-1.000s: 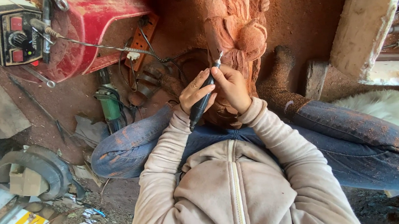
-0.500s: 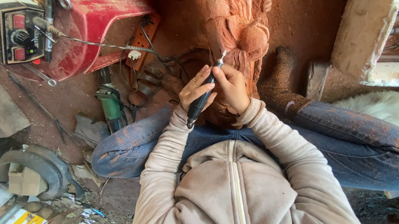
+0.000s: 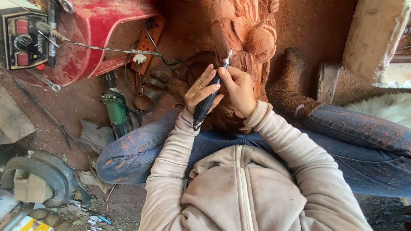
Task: The person carves intricate details into a wooden statue using a handheld electric rotary tool.
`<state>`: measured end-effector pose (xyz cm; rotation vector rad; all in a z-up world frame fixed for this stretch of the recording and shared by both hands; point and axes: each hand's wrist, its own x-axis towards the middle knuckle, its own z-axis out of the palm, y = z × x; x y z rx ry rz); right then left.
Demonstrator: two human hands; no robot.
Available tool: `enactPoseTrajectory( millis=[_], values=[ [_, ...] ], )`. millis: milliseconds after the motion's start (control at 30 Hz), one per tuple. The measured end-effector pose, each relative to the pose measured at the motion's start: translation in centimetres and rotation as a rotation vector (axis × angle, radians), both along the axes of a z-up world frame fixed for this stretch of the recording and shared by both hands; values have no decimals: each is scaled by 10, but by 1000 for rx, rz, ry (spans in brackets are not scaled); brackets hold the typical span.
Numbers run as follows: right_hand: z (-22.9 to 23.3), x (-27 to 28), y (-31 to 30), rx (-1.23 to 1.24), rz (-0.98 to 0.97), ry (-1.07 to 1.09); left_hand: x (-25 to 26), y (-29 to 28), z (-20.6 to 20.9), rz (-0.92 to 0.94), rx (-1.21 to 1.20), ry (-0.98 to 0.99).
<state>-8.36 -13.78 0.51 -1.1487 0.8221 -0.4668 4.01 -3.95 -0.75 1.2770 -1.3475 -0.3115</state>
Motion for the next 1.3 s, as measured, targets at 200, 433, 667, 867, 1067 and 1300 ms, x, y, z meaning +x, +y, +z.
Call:
enactPoseTrajectory(
  millis=[200,433,667,867,1067,1300],
  values=[
    [-3,8,-5,9,9,-11,3,-2,2,46,9,-28],
    [6,4,-7,-27,-5,22,-2,-6,-2,45,-12,-38],
    [16,4,-8,-132,20,47,-9,3,-33,67,-71,-181],
    [0,-1,-5,-211,21,59,-6,-6,-31,80,-121,-278],
    [7,-1,-9,-233,-1,61,-8,-18,-28,117,-183,-334],
    [13,1,-10,-251,0,74,-9,-15,-34,141,-156,-418]
  ],
)
